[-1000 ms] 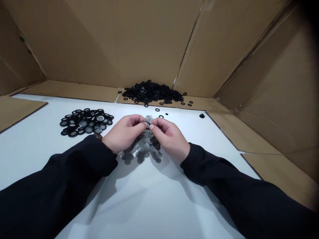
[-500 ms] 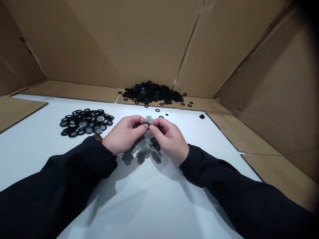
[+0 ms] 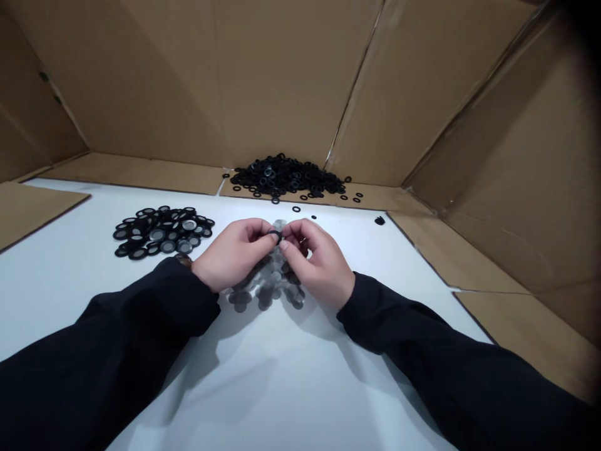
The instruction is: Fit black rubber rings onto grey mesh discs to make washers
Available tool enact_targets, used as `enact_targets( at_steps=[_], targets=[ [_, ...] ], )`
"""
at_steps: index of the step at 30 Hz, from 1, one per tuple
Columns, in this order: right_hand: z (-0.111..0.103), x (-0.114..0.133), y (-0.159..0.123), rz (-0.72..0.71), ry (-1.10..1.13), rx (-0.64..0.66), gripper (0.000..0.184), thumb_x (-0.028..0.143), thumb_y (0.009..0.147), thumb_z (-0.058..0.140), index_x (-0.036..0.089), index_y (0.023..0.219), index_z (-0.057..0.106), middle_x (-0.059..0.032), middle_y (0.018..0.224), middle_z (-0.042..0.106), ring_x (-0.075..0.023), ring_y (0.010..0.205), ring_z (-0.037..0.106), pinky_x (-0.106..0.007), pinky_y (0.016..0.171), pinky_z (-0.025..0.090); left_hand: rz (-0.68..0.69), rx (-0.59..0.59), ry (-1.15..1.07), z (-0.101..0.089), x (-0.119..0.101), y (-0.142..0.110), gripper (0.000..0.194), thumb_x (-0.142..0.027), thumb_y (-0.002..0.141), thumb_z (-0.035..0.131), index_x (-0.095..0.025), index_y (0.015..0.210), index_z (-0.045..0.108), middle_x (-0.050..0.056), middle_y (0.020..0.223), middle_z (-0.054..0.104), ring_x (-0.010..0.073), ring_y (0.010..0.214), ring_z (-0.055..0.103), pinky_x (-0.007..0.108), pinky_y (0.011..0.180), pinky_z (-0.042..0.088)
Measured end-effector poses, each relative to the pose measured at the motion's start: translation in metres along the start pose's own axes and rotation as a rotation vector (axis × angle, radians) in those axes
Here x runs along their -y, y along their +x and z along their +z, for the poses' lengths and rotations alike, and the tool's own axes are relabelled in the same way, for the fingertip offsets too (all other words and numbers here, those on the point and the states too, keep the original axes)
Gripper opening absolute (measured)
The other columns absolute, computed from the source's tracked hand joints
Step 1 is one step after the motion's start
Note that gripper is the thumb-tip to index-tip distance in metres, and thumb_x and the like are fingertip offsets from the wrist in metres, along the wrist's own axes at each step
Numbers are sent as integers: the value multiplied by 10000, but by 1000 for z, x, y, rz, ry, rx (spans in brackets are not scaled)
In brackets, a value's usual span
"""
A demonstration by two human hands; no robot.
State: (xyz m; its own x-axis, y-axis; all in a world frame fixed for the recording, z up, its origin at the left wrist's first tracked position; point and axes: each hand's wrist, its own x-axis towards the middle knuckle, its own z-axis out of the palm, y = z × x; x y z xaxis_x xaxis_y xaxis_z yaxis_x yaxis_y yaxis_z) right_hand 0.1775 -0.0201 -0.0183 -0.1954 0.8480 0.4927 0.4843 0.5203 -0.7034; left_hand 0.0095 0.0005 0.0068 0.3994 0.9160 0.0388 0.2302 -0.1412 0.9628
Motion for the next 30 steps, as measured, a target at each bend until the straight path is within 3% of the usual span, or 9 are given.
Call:
enact_targets(
  at_steps=[3,5,10,18,23,26,30],
  targets=[
    [0,0,0,-200,-131,-30,294,239,750,657,206,1010,525,-79,1013,540,-217,935,524,-365,829,456,8,14,-23,2,-1,-1,173,-333,804,592,-166,757,588,-29,651,532,98,565,476,211,517,374],
    [0,0,1,-254,-171,-62,290,219,732,671,209,983,527,-91,1047,522,-237,1017,513,-396,884,452,7,38,-11,3,-2,-1,173,-328,807,593,-163,753,601,-23,651,538,102,577,485,212,524,382],
    [-3,-4,1,-242,-121,-83,205,202,771,635,226,966,579,-97,1113,501,-238,1074,516,-386,821,492,-33,86,-24,2,-2,-2,182,-333,806,598,-156,791,633,-3,663,570,115,583,506,224,521,395],
    [-5,-4,2,-249,-21,70,356,156,808,566,245,1152,578,-115,1248,467,-240,1180,480,-385,834,496,-13,131,-73,-2,-4,-3,174,-320,800,591,-153,799,640,-5,648,570,105,544,479,225,494,355],
    [-2,-1,4,-235,-46,-26,332,229,729,701,231,1018,538,-103,1192,509,-242,1112,511,-344,739,507,0,119,-56,-5,-3,-3,162,-296,790,600,-151,716,596,-13,621,523,106,565,467,231,533,374],
    [-2,-2,4,-252,-51,-36,253,199,755,669,235,988,576,-96,1199,494,-239,1128,507,-352,764,512,-5,130,-28,-6,-4,-3,171,-301,791,594,-153,706,595,-18,613,516,101,548,454,229,523,365],
    [-6,-4,4,-315,-34,35,350,143,784,603,252,1116,606,-103,1253,464,-245,1144,498,-417,875,499,-3,162,-66,-7,-4,-4,143,-281,805,575,-155,743,604,-14,641,543,101,567,472,228,543,377]
  ],
)
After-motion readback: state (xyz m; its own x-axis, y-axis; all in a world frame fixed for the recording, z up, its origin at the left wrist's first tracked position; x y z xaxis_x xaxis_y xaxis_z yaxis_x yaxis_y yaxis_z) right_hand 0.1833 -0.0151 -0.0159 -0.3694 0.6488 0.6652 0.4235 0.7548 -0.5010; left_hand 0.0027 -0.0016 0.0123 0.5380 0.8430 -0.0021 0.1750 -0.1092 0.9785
